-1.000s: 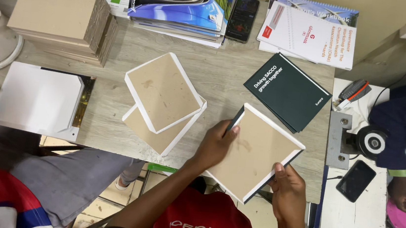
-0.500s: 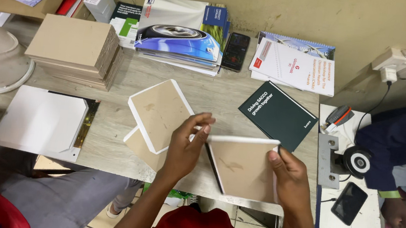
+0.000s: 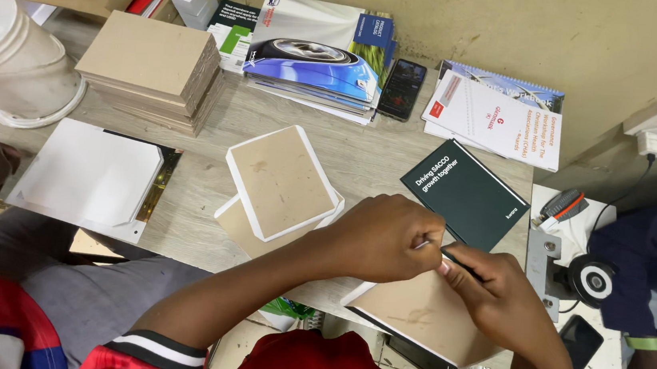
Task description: The person aligns beige book covers onto dark book blocks, presses the edges, and stacks the finished units. A coworker applies glue to separate covers using a brush. The person handles the covers and blocks by hand without visible tools.
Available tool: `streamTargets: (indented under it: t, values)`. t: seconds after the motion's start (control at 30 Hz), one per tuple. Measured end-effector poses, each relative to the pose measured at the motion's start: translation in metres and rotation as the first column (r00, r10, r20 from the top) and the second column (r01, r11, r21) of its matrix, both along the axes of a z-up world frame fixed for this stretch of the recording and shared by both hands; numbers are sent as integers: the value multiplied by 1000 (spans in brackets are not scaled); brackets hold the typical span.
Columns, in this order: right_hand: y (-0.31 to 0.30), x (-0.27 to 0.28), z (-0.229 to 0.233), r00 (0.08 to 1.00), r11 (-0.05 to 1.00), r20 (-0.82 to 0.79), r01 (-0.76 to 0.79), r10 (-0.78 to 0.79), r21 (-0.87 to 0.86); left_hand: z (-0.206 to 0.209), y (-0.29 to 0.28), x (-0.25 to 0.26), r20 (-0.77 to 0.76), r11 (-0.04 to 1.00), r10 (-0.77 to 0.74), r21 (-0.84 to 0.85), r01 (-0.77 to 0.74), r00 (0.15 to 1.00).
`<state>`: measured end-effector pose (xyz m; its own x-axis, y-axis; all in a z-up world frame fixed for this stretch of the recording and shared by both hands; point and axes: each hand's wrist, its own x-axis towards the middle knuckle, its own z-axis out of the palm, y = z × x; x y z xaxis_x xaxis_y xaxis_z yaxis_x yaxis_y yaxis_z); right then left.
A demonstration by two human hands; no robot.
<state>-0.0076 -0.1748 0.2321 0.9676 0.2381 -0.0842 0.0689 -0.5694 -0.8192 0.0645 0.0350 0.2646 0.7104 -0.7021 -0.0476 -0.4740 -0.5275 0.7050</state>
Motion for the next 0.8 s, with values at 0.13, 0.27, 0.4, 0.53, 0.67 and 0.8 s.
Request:
streamTargets:
  t: [0.13, 0.27, 0.4, 0.53, 0.67, 0.8]
  values:
    - [-2, 0, 0, 999, 996, -13, -40, 39, -75, -1, 3, 0, -18, 999, -48, 18, 48, 999]
    - [-2, 1, -2, 995, 991, -47, -87, 82, -103, -5, 4, 1, -32, 994, -101, 37, 102, 994]
    - [2, 2, -3, 997, 989, -18, -74, 73, -125, -21, 2, -2, 103, 991, -99, 97, 90, 990]
    - [4, 2, -3, 998, 992, -65, -5, -3, -127, -44, 2, -18, 486, 999, -26, 32, 12, 874]
    - [2, -1, -2, 998, 997, -59, -29, 25, -73, -51, 8, -29, 579, 948, 157, -314, 42, 800]
    - [4, -5, -1, 992, 999, -117, -49, 47, -15, -51, 16, -37, 121, 874, 100, -486, -29, 988]
